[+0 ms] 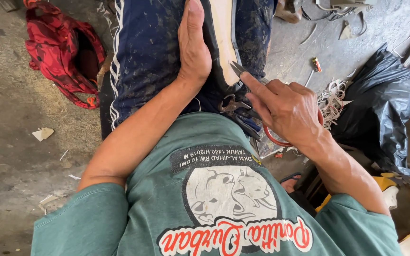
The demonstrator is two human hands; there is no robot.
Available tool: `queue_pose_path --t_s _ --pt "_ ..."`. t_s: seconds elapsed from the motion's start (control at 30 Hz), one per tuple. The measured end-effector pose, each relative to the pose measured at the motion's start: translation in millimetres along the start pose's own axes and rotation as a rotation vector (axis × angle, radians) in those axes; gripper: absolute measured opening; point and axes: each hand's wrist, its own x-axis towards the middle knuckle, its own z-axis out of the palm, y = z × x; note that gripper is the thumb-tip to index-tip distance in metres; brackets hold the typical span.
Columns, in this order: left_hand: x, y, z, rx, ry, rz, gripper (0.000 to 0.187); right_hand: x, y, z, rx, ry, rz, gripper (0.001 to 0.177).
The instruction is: The person is repairing a black shoe by hand. They use a knife to trim the sole, a hammer to tap the shoe, and scissors to cut a piece of light-colored material. They then insert the cut material into the shoe's interior.
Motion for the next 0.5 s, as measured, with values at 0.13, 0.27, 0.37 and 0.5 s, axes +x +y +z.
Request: queue_pose_path --t_s 0.13,0.27,0.37,0.5 --pt "0.3 9.4 1.9 0.026 -0.023 0.007 0.061 -0.4 2.5 0.6 0.012 -0.033 0.005 0.039" --pt "-2.1 5.2 1.7 0.066 0.002 -0.045 0.063 13.4 8.6 -11.5 -0.235 -0.069 -0.064 0.035" --pt "-4.7 0.3 2.4 0.146 -0.002 -0.011 0.06 22.8 19.6 -18.5 -0.339 -0.059 -0.233 0.037" --pt "-7.3 -0.7 5.8 0.095 0.042 0.02 0.052 23.8 23.2 -11.0 -0.337 -0.122 -0.311 0.056"
